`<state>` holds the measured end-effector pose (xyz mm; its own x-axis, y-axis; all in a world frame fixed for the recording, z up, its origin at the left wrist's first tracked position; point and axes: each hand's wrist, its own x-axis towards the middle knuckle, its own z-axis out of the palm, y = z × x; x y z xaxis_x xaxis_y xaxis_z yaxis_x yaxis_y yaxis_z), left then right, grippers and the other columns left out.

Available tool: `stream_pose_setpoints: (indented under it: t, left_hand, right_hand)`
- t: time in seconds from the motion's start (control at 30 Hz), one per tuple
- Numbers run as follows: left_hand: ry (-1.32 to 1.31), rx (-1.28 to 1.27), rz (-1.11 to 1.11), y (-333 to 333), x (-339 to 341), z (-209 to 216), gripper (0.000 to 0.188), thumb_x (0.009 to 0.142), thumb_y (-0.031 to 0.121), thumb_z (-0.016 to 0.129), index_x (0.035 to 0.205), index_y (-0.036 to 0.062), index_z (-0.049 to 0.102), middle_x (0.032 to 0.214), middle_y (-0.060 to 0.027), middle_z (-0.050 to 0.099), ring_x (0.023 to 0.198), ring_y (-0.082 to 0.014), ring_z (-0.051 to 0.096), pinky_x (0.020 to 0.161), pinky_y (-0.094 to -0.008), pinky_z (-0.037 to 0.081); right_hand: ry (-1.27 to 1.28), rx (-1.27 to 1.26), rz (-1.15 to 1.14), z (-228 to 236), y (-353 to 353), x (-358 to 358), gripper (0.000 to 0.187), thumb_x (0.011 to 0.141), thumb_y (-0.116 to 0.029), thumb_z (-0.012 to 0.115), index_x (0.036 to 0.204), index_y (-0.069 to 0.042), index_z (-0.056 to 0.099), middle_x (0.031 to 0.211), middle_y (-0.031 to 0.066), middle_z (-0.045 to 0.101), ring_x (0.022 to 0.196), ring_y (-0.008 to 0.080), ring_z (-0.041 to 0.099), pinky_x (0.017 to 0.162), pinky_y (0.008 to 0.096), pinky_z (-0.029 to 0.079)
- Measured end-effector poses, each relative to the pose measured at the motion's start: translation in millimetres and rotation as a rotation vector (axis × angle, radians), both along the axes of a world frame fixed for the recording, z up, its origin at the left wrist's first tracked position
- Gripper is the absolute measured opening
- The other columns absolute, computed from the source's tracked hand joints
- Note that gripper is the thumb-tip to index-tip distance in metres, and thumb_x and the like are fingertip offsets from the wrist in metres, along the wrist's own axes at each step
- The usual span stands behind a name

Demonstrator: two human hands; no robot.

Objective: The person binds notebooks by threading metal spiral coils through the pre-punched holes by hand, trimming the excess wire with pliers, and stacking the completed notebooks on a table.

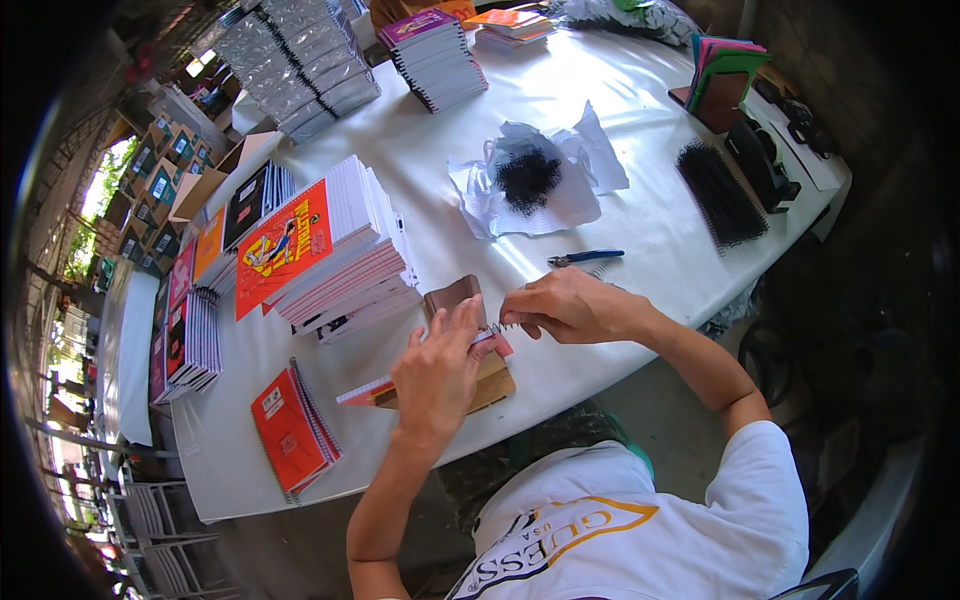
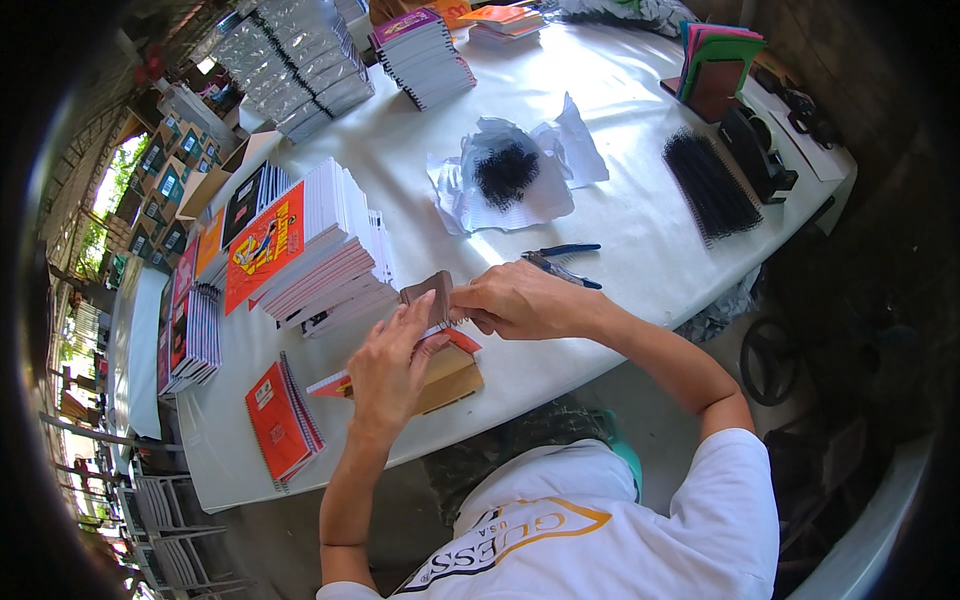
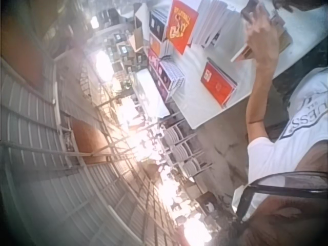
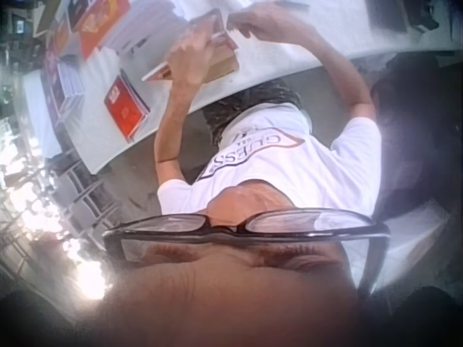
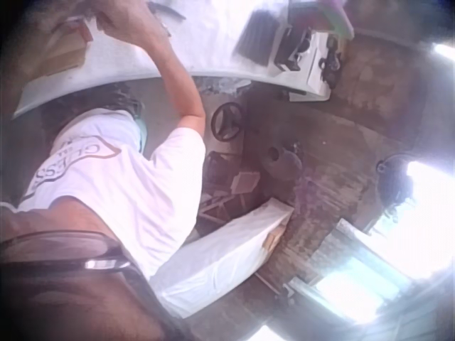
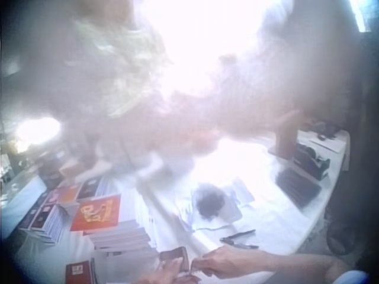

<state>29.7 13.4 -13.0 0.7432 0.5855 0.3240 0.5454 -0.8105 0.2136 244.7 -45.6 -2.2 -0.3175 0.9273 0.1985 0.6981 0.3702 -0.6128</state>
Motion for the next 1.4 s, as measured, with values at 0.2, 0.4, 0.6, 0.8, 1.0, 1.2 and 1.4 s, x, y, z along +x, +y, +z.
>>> stream_pose_setpoints:
  t: [0.2, 0.4, 0.6, 0.8, 1.0, 1.2, 1.4]
  left_hand:
    - [-0.106, 0.015, -0.040, -5, 6, -3, 0.054, 0.085, 0.026, 0.070, 0.136, 0.0170, 0.054, 0.116, -0.0154, 0.066, 0.097, -0.0301, 0.068, 0.076, -0.0365, 0.054]
    - [0.066, -0.066, 0.003, -11, 5, 1, 0.057, 0.087, 0.036, 0.065, 0.136, 0.0109, 0.051, 0.124, -0.0070, 0.064, 0.105, -0.0313, 0.065, 0.075, -0.0403, 0.057]
    - [0.300, -0.081, 0.017, -11, 9, 15, 0.063, 0.088, 0.043, 0.062, 0.139, 0.0096, 0.048, 0.128, -0.0107, 0.061, 0.101, -0.0348, 0.066, 0.072, -0.0423, 0.057]
    - [-0.047, 0.124, 0.023, -7, -1, -1, 0.084, 0.079, 0.043, 0.071, 0.147, 0.0071, 0.036, 0.134, -0.0155, 0.056, 0.106, -0.0331, 0.064, 0.086, -0.0421, 0.053]
    - [-0.244, 0.024, 0.155, -4, -6, -9, 0.103, 0.068, 0.034, 0.082, 0.152, 0.0112, 0.026, 0.131, -0.0154, 0.059, 0.100, -0.0375, 0.065, 0.088, -0.0420, 0.053]
    - [-0.236, 0.036, 0.151, -3, -6, -5, 0.105, 0.064, 0.030, 0.084, 0.151, 0.0085, 0.029, 0.131, -0.0158, 0.058, 0.107, -0.0305, 0.064, 0.089, -0.0392, 0.052]
    - [-0.196, 0.078, 0.156, 0, -10, -7, 0.105, 0.064, 0.029, 0.083, 0.151, 0.0099, 0.028, 0.130, -0.0126, 0.059, 0.105, -0.0273, 0.065, 0.090, -0.0397, 0.051]
  right_hand:
    - [-0.121, 0.326, 0.075, -13, 5, -6, 0.015, 0.085, -0.005, 0.061, 0.100, -0.003, 0.059, 0.077, 0.0121, 0.065, 0.071, 0.0346, 0.063, 0.066, 0.0438, 0.050]
    - [0.106, -0.396, 0.184, 8, 27, 4, 0.011, 0.086, 0.000, 0.059, 0.097, -0.001, 0.057, 0.072, 0.0126, 0.063, 0.062, 0.0267, 0.065, 0.058, 0.0418, 0.050]
    - [-0.150, 0.090, 0.203, -70, 111, 16, 0.016, 0.081, -0.008, 0.067, 0.096, -0.007, 0.062, 0.114, 0.0157, 0.060, 0.113, 0.0297, 0.058, 0.094, 0.0418, 0.045]
    - [-0.188, -0.126, 0.277, -89, 137, 4, 0.051, 0.074, -0.036, 0.074, 0.118, -0.013, 0.062, 0.109, 0.0218, 0.065, 0.106, 0.0363, 0.061, 0.091, 0.0429, 0.047]
    - [0.343, -0.360, 0.572, -6, 90, 34, 0.049, 0.083, -0.045, 0.062, 0.114, -0.009, 0.072, 0.107, 0.0106, 0.072, 0.089, 0.0211, 0.066, 0.079, 0.0349, 0.051]
    - [0.322, -0.315, 0.526, -2, 79, 39, 0.051, 0.088, -0.044, 0.062, 0.113, 0.001, 0.069, 0.111, 0.0149, 0.069, 0.096, 0.0222, 0.064, 0.083, 0.0331, 0.049]
    - [0.494, -0.305, 0.492, -12, 78, 41, 0.049, 0.090, -0.038, 0.063, 0.114, 0.004, 0.068, 0.115, 0.0174, 0.067, 0.103, 0.0253, 0.062, 0.090, 0.0345, 0.047]
